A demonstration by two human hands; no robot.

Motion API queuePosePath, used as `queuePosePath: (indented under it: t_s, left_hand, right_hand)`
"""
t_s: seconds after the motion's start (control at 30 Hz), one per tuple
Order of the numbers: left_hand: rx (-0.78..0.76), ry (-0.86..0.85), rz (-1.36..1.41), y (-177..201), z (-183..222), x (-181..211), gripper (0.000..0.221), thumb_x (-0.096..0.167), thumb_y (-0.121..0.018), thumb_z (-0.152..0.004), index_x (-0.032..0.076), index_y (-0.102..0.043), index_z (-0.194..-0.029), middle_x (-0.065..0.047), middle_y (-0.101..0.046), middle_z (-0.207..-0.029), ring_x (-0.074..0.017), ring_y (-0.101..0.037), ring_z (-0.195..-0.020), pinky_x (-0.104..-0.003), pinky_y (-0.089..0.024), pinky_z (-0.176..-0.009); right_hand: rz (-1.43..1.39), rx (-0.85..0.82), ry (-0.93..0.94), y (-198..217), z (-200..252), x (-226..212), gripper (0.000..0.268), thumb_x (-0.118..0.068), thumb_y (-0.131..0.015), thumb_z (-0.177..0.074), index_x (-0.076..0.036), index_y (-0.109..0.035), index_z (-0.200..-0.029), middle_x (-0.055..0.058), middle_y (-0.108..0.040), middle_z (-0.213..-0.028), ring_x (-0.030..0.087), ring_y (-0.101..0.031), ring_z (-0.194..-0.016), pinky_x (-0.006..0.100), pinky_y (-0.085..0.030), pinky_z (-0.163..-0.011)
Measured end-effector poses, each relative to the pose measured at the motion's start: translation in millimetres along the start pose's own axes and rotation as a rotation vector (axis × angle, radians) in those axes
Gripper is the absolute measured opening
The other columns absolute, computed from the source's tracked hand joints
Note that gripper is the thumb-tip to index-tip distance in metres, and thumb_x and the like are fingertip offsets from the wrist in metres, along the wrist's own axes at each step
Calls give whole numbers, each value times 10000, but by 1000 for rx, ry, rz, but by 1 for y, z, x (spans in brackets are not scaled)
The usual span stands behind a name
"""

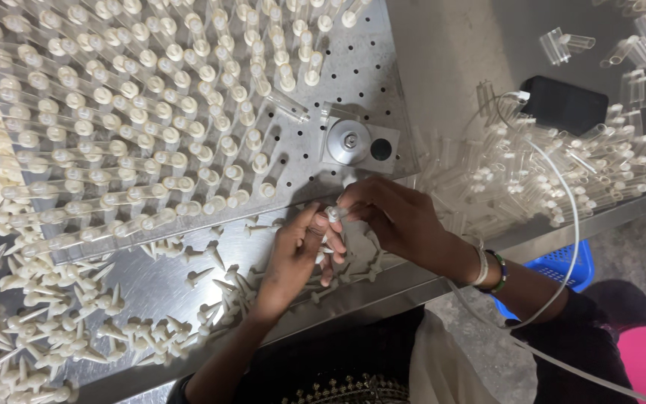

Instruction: The person picks up a small white plastic component and places it into a larger transparent tube, repeating this process for several units on a metal workspace.

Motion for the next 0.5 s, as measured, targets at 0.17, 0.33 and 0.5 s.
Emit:
queuePosePath:
  t_s: [0.17,0.33,0.5]
  left_hand:
    - [217,-149,-237,-9,13,5,273,73,-390,-1035,-29,-617,-1147,-121,-693,-837,-137,-675,-667,-245,-550,-438]
    - [107,-53,-118,2,9,-11,248,154,-459,-1076,-24,-631,-1089,-128,-703,-840,-146,-703,-672,-259,-573,-434]
    - [506,20,-230,41,45,-32,233,210,-561,-1023,24,-679,-1098,-100,-740,-886,-170,-656,-653,-297,-564,-526]
  right_hand:
    - [-6,18,-86,-2,0,-1,236,49,-693,-940,-68,-661,-1142,41,-721,-965,139,-779,-856,255,-615,-698]
    - [154,104,118,37,-27,11,214,-15,-766,-903,-130,-656,-1045,43,-742,-1072,189,-766,-985,269,-652,-796]
    - [610,415,219,80,-92,59,122,57,-698,-1022,-44,-688,-1089,121,-713,-1072,230,-666,-835,354,-543,-655]
Point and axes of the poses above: each hand's wrist, its own z-axis away from the middle knuckle, its own y-axis out of the back of the hand, x = y × z, the point moved 2 cm from there along -z, towards the middle knuckle
